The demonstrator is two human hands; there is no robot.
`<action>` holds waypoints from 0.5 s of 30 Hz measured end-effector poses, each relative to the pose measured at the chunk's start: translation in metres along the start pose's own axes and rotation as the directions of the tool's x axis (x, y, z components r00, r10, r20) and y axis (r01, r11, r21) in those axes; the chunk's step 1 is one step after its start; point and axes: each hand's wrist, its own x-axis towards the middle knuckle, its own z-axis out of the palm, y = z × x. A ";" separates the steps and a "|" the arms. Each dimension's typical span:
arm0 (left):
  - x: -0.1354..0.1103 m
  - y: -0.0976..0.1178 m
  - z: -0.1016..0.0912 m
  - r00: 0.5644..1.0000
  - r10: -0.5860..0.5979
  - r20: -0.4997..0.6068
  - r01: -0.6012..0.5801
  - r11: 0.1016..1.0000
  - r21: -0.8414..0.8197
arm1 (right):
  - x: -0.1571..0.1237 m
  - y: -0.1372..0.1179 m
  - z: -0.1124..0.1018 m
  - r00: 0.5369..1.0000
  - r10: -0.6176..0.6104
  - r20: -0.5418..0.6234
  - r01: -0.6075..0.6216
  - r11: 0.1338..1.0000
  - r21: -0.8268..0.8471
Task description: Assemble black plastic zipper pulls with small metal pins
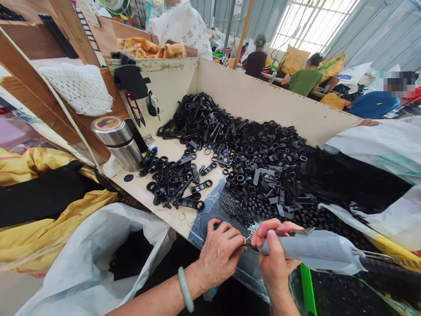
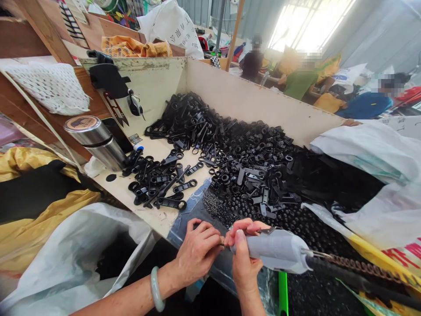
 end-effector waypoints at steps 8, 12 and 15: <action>-0.002 0.000 0.000 1.000 -0.007 0.007 0.007 1.000 0.003 | -0.007 0.011 -0.009 0.997 0.033 0.072 -0.026 0.995 -0.097; -0.001 -0.001 0.000 1.000 0.011 0.023 -0.012 0.999 0.035 | -0.009 0.020 -0.013 0.992 0.053 0.116 -0.028 0.978 -0.206; -0.001 -0.002 -0.002 0.999 0.029 0.040 -0.031 0.997 0.066 | -0.005 0.022 -0.009 0.991 0.054 0.120 -0.029 0.979 -0.201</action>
